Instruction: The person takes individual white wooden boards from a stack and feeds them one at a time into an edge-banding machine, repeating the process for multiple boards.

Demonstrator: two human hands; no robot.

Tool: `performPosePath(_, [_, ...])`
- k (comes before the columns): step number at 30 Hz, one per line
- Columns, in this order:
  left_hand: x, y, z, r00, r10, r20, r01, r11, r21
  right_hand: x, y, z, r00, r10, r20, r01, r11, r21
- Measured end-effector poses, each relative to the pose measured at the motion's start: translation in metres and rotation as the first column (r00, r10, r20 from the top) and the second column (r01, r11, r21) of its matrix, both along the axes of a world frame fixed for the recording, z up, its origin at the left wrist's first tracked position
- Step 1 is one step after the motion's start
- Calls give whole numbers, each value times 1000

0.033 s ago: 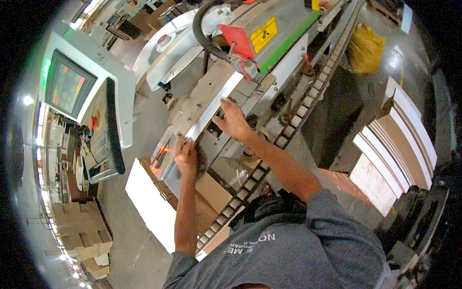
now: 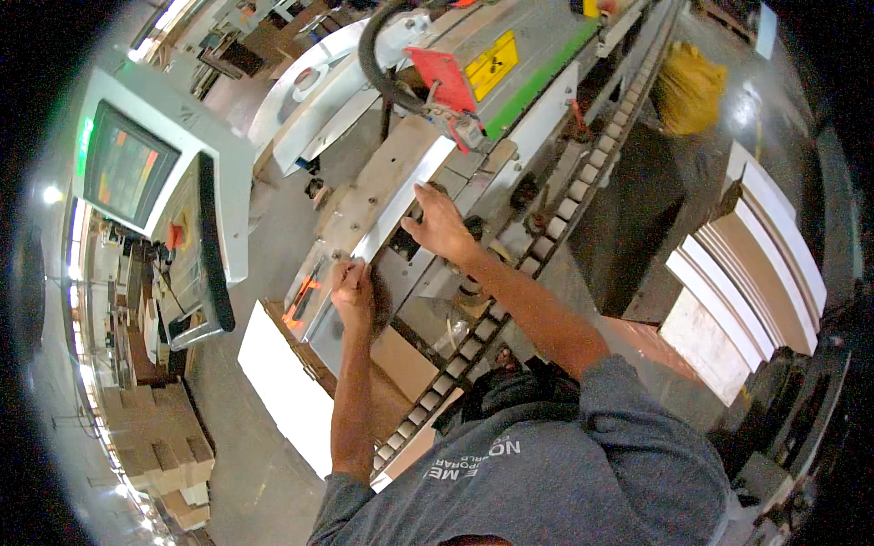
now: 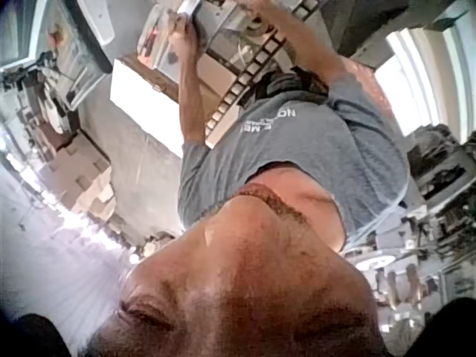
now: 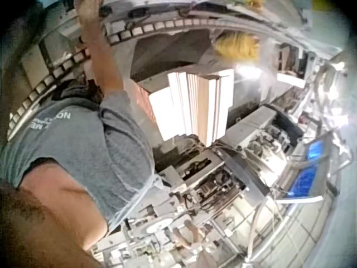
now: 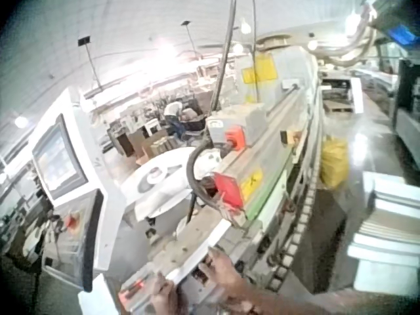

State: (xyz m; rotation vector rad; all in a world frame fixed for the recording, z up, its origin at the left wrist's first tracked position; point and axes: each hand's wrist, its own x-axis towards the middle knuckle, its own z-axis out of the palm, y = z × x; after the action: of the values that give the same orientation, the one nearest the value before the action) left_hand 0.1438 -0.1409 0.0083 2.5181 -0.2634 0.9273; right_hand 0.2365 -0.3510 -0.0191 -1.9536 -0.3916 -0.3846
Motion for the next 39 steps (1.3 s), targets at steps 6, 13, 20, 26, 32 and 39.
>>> performPosePath(6, [45, -29, -17, 993, -20, -118, 22, 1000, 10, -70, -59, 25, 988, 137, -69, -126, 982, 142])
performPosePath(13, [93, -79, -12, 990, 43, -131, -33, 996, 77, -176, -249, -19, 944, -288, -160, 275, 956, -99])
performPosePath(20, [50, -132, 1, 966, -170, -195, 162, 985, -57, -245, -471, -87, 687, -725, 55, 522, 440, -730])
performPosePath(26, [23, -148, -5, 948, -151, -280, 127, 987, -100, -238, -518, -96, 740, -662, 121, 409, 299, -862])
performPosePath(32, [-2, -164, 8, 948, -204, -243, 167, 972, -166, -250, -501, -75, 738, -673, -50, 212, 302, -930])
performPosePath(39, [-44, -217, 42, 807, -564, -174, 570, 821, -19, -252, -398, -3, 782, -417, -464, -70, 681, -729])
